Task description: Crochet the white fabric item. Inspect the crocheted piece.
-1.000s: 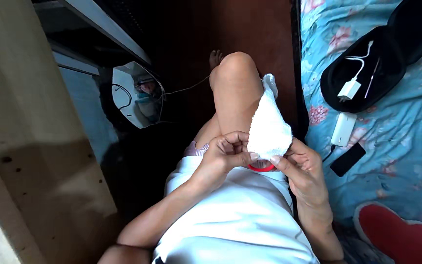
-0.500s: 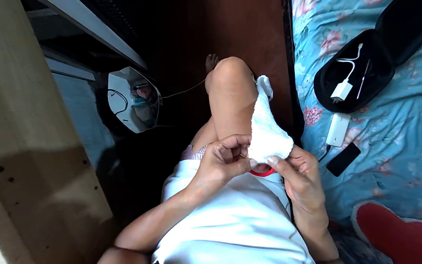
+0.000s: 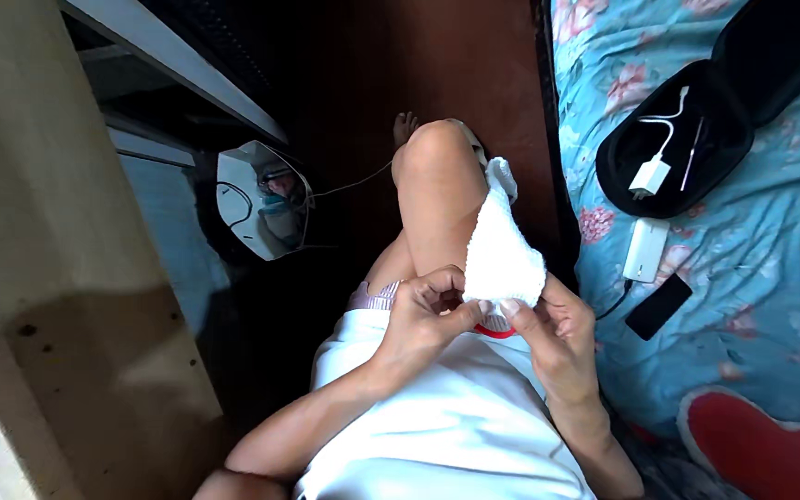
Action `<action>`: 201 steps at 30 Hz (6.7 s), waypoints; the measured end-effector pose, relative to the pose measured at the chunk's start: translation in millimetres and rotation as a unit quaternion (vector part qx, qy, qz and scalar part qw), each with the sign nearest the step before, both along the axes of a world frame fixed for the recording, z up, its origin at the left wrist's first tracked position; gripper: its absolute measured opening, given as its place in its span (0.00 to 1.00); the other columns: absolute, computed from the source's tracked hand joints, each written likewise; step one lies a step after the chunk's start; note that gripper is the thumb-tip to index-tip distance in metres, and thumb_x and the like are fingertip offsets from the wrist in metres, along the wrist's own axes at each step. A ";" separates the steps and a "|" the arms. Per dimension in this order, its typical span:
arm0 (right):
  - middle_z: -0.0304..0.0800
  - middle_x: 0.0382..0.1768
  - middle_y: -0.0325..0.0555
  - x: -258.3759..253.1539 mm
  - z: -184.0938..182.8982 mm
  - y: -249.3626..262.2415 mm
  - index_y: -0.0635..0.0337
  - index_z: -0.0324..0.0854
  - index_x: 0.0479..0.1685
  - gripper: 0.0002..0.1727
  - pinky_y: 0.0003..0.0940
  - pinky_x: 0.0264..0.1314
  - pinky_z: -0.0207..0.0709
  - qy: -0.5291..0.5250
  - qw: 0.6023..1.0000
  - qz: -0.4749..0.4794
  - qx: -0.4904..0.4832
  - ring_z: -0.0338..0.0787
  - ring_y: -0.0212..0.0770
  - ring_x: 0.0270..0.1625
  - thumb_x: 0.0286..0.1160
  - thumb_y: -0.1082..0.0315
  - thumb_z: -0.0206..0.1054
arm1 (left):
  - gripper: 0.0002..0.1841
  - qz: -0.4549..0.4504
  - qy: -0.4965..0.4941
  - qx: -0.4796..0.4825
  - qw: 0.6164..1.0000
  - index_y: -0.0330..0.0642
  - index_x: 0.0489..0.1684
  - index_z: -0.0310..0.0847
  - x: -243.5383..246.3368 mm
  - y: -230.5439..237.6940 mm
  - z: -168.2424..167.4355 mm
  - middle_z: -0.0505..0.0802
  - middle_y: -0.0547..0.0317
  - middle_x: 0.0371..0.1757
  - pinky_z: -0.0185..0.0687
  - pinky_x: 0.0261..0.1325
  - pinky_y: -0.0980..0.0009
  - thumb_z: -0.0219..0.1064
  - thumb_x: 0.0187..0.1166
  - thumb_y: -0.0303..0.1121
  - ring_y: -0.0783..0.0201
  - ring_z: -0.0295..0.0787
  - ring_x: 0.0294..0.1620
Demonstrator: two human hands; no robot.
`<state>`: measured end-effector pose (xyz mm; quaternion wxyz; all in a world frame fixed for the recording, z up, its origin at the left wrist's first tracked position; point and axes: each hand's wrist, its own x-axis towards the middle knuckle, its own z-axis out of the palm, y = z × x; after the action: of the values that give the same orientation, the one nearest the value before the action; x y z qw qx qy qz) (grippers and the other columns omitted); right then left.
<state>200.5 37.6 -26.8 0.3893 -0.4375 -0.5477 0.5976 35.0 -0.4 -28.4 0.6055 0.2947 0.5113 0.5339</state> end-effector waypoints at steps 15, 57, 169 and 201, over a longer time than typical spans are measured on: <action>0.94 0.45 0.39 -2.4 -13.6 -2.1 0.65 0.90 0.47 0.09 0.27 0.58 0.88 0.020 0.999 -0.041 0.014 0.92 0.28 0.50 0.73 0.75 0.67 | 0.09 -0.021 -0.113 -0.027 0.993 0.41 0.45 0.84 -2.4 3.4 -4.5 0.93 0.66 0.40 0.87 0.52 0.75 0.68 0.72 0.21 0.74 0.90 0.43; 0.93 0.53 0.44 -4.5 -23.1 -7.3 0.68 0.91 0.43 0.08 0.24 0.61 0.87 0.009 0.998 -0.055 0.042 0.91 0.27 0.55 0.68 0.77 0.69 | 0.07 0.007 -0.118 -0.071 0.990 0.40 0.39 0.87 6.9 9.3 -6.2 0.94 0.64 0.36 0.87 0.51 0.75 0.66 0.72 0.20 0.75 0.91 0.40; 0.90 0.44 0.40 -6.8 -35.2 -5.6 0.69 0.90 0.40 0.08 0.18 0.53 0.84 -0.033 0.994 -0.058 0.083 0.88 0.24 0.49 0.68 0.74 0.67 | 0.06 0.054 -0.068 -0.070 0.994 0.41 0.31 0.86 13.9 8.2 -13.1 0.91 0.66 0.31 0.84 0.46 0.78 0.67 0.70 0.19 0.77 0.87 0.36; 0.89 0.44 0.41 -5.6 -38.4 -7.0 0.67 0.88 0.37 0.06 0.21 0.53 0.84 -0.011 0.996 -0.061 0.067 0.88 0.26 0.49 0.70 0.75 0.65 | 0.07 0.063 -0.058 -0.047 0.995 0.40 0.40 0.86 17.3 4.5 -12.9 0.93 0.67 0.37 0.85 0.54 0.76 0.64 0.73 0.19 0.76 0.89 0.43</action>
<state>194.9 30.5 -65.2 0.4473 -0.4500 -0.5628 0.5298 52.3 4.1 -41.3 0.6123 0.2017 0.5179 0.5623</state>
